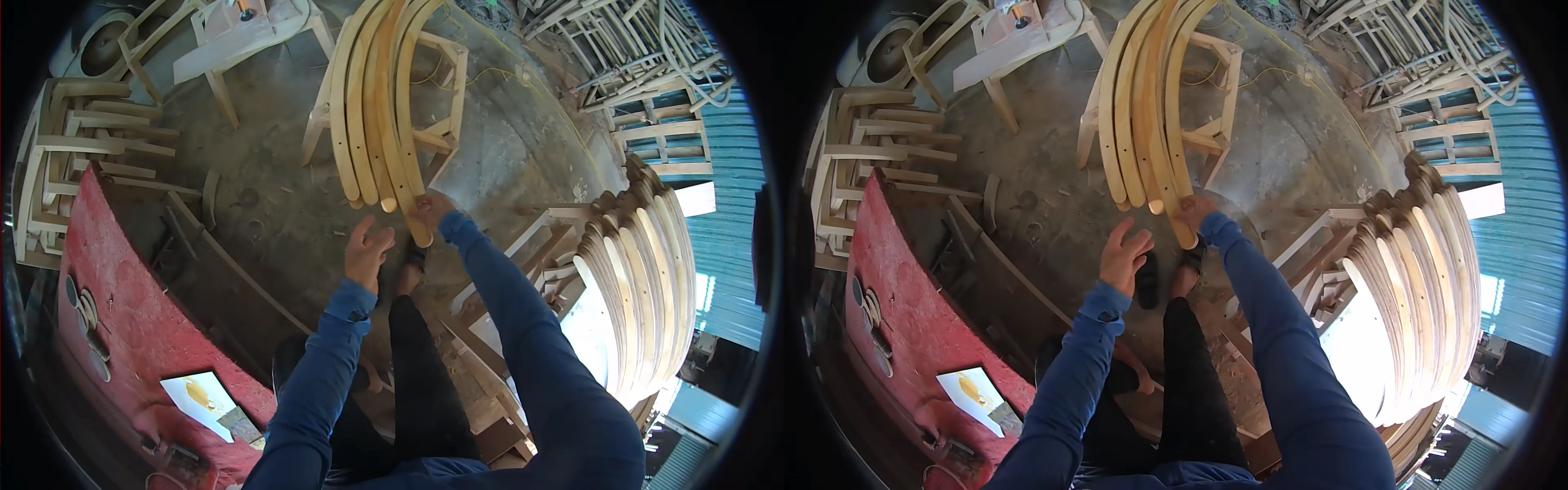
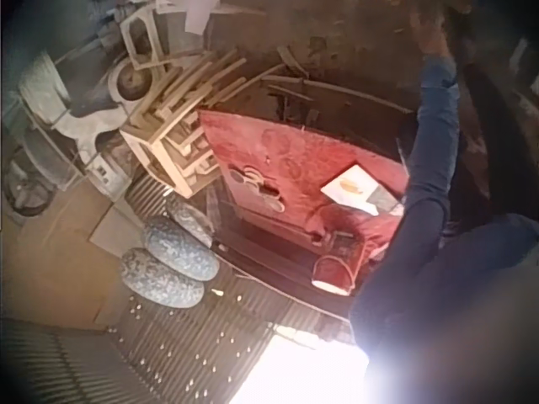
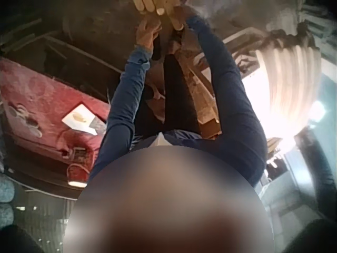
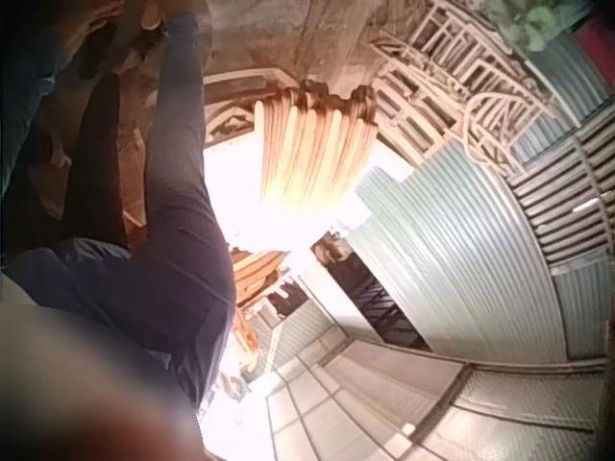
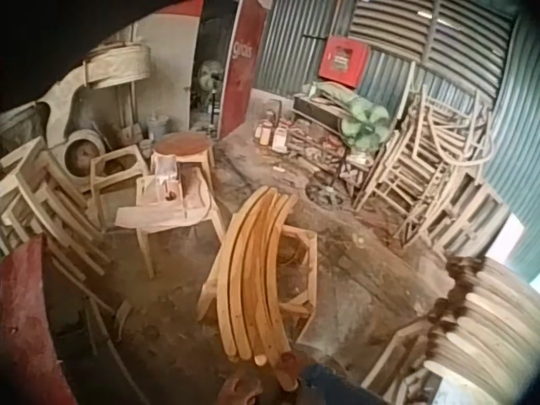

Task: The recorder applies glue to curved wooden slats using a putty knife in a workshop setting.

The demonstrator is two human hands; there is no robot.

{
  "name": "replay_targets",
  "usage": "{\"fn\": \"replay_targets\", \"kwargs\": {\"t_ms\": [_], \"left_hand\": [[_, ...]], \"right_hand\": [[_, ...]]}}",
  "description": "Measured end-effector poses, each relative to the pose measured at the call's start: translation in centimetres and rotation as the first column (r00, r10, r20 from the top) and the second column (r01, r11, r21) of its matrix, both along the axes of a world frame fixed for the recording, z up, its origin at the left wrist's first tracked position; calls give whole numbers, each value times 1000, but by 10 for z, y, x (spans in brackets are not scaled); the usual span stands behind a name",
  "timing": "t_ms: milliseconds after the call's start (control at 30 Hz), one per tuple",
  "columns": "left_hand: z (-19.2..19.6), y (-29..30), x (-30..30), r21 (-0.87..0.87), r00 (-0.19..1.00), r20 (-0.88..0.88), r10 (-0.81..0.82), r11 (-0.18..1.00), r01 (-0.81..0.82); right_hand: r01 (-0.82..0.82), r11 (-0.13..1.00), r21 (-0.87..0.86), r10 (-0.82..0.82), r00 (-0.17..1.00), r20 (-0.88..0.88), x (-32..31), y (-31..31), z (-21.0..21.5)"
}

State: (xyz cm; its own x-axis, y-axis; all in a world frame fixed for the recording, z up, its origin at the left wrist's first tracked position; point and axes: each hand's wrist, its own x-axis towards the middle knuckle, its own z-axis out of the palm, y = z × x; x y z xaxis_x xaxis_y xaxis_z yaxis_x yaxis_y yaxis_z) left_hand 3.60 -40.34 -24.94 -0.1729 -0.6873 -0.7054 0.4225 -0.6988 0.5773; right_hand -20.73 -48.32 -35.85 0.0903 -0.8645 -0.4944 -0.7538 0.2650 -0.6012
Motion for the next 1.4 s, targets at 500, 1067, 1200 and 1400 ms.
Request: {"fn": "replay_targets", "kwargs": {"t_ms": [500,1067,1200,1400], "left_hand": [[-1,-10,6,23,998,-32,63,998,-62],[8,-20,8,36,986,-90,139,990,-136],[6,-22,15,39,983,-79,166,986,-164],[9,-23,2,12,973,-165,164,986,-164]], "right_hand": [[-86,974,-210,35,971,-237,82,-90,-15],[-7,951,-310,-142,879,-455,101,-78,-18],[-27,971,-237,-89,882,-463,112,-25,-10],[-91,935,-343,-123,823,-554,95,-8,-33]]}}
